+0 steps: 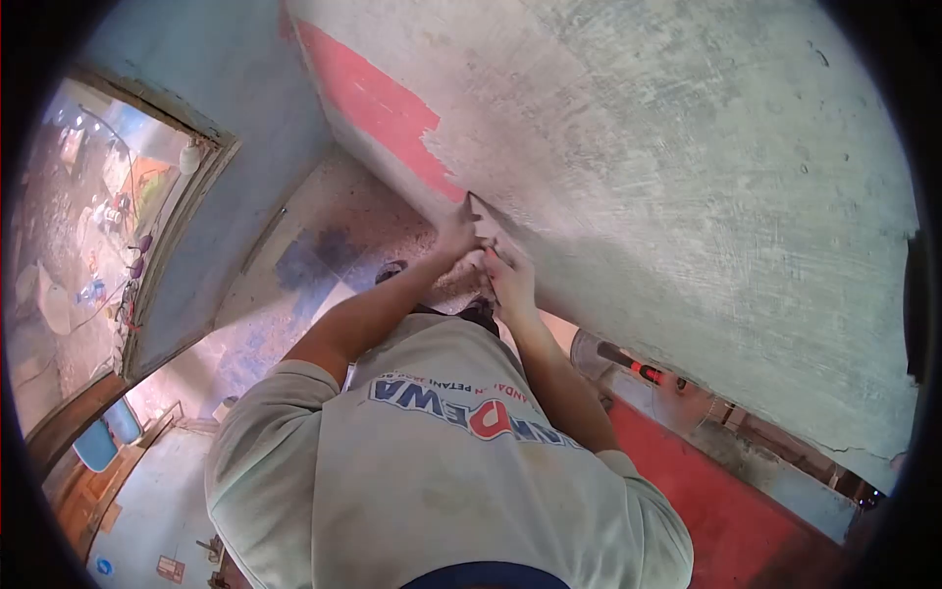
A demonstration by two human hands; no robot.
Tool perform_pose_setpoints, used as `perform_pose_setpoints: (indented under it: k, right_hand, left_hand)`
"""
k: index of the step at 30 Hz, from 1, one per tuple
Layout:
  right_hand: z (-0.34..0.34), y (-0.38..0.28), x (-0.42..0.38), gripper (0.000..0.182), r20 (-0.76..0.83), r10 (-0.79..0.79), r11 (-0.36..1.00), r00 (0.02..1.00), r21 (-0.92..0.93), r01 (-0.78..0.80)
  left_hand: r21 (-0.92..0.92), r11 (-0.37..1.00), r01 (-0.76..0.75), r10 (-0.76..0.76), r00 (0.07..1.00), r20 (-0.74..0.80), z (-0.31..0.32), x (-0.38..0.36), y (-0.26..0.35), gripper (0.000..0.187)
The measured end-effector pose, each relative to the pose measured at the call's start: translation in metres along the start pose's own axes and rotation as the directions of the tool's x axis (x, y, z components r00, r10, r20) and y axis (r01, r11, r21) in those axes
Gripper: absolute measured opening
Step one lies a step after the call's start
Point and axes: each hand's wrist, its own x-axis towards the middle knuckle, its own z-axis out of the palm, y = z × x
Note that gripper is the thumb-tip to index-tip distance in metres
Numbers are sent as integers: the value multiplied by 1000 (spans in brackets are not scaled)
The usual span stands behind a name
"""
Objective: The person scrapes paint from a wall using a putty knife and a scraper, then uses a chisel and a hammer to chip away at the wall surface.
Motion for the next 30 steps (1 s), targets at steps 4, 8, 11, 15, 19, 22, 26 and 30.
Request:
perform_pose_setpoints:
  k: [4,8,11,15,19,22,26,30]
  right_hand:
    - [28,-10,13,42,-57,80,997,995,-15,-81]
    - [10,-18,-40,36,-12,47,996,999,74,-46]
    - [9,0,-10,34,-42,24,1000,999,10,-23]
    - [42,20,21,36,-150,16,993,989,-113,-33]
    - [11,26,-11,40,-26,-61,998,998,14,61]
    - [11,7,-16,41,-40,-20,999,999,-29,18]
    - [30,7,25,40,-101,59,988,993,-139,-73]
    - [17,13,-5,36,-36,-11,1000,999,-27,10]
  left_hand:
    - [74,996,56,-59,997,51,-31,20,-1,75]
    - [109,993,-36,28,997,74,-13,-1,-11,79]
    - [62,996,-66,63,997,52,-10,7,-19,82]
    - [-66,976,208,-206,978,42,-40,22,-5,72]
    - [145,980,-133,120,988,96,-24,6,-18,75]
    - [-114,991,-68,77,994,78,-12,3,-25,83]
    - [-80,983,165,-168,985,-34,-41,34,-23,61]
    - [160,963,-217,221,975,-6,-24,10,-24,58]
